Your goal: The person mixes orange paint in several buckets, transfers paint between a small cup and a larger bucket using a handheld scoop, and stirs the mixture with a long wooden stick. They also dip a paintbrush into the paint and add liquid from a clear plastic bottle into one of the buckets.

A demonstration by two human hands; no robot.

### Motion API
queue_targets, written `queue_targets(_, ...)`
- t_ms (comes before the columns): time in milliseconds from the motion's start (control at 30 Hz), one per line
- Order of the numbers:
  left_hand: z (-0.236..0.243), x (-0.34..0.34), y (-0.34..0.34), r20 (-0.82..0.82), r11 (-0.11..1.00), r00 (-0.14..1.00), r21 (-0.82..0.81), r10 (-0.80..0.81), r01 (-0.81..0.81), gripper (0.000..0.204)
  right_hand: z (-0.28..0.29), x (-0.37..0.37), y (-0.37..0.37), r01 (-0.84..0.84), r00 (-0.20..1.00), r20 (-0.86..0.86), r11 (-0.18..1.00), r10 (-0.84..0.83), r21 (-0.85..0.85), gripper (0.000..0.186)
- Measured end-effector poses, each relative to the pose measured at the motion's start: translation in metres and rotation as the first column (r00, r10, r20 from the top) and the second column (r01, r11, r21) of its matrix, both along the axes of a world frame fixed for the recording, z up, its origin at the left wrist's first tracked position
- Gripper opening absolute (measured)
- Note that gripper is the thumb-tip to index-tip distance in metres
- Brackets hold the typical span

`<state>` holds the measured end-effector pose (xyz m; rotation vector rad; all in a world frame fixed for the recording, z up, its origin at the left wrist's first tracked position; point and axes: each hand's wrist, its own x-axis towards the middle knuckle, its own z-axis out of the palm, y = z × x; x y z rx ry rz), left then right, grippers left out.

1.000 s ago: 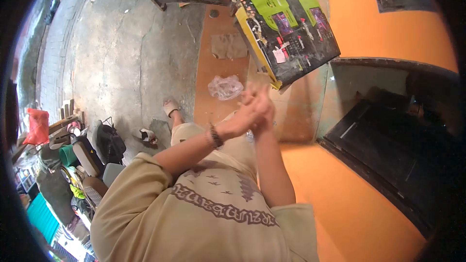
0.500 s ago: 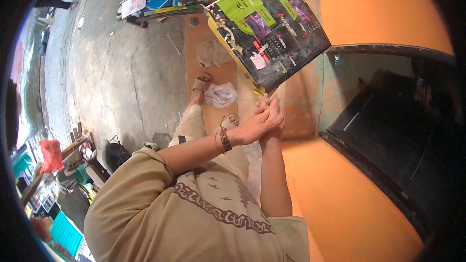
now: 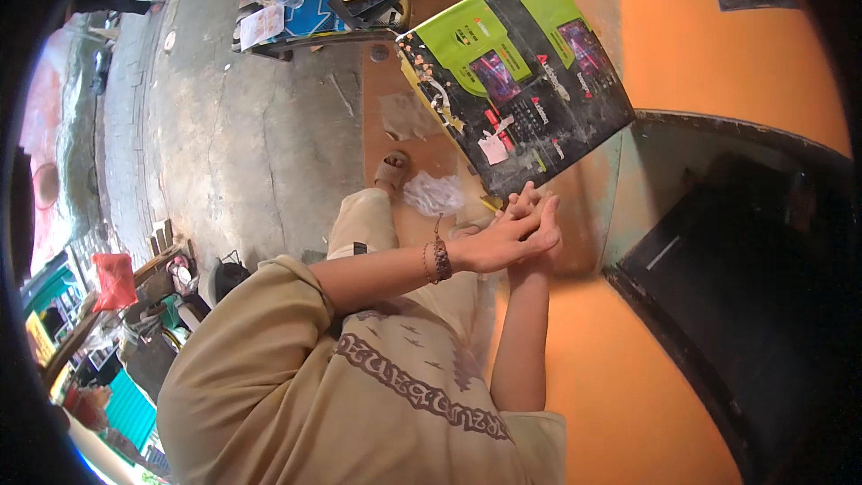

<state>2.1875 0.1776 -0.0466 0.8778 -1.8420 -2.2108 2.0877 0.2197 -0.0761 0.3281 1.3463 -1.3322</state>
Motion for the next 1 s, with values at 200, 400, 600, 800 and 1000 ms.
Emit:
queue_targets(200, -0.003, -0.072, 0.010, -0.043, 0.902, 0.975, 0.390, 0.220, -0.186, 0.078, 0.014, -0.049, 0.015, -0.236, 0.938, -0.312, 0.939, 0.153, -0.251, 0.057)
queue_targets(400, 0.001, -0.174, 0.079, 0.034, 0.997, 0.997, 0.055, -0.064, 0.062, 0.086, -0.036, -0.171, 0.092, 0.149, 0.984, -0.078, 0.976, -0.162, -0.158, 0.033)
queue_targets(600, 0.000, -0.231, 0.111, 0.132, 0.981, 0.972, 0.011, -0.192, 0.192, 0.105, 0.003, -0.203, 0.111, 0.261, 0.965, 0.041, 0.960, -0.258, -0.102, 0.068)
queue_targets(800, -0.015, -0.240, 0.115, 0.165, 0.975, 0.961, 0.014, -0.223, 0.223, 0.093, -0.006, -0.213, 0.122, 0.245, 0.969, 0.033, 0.970, -0.245, -0.004, 0.064)
queue_targets(1000, -0.056, -0.211, 0.063, 0.057, 0.967, 0.995, 0.236, 0.081, -0.093, 0.071, -0.003, -0.174, 0.070, -0.070, 0.971, -0.239, 0.963, 0.006, -0.261, 0.051)
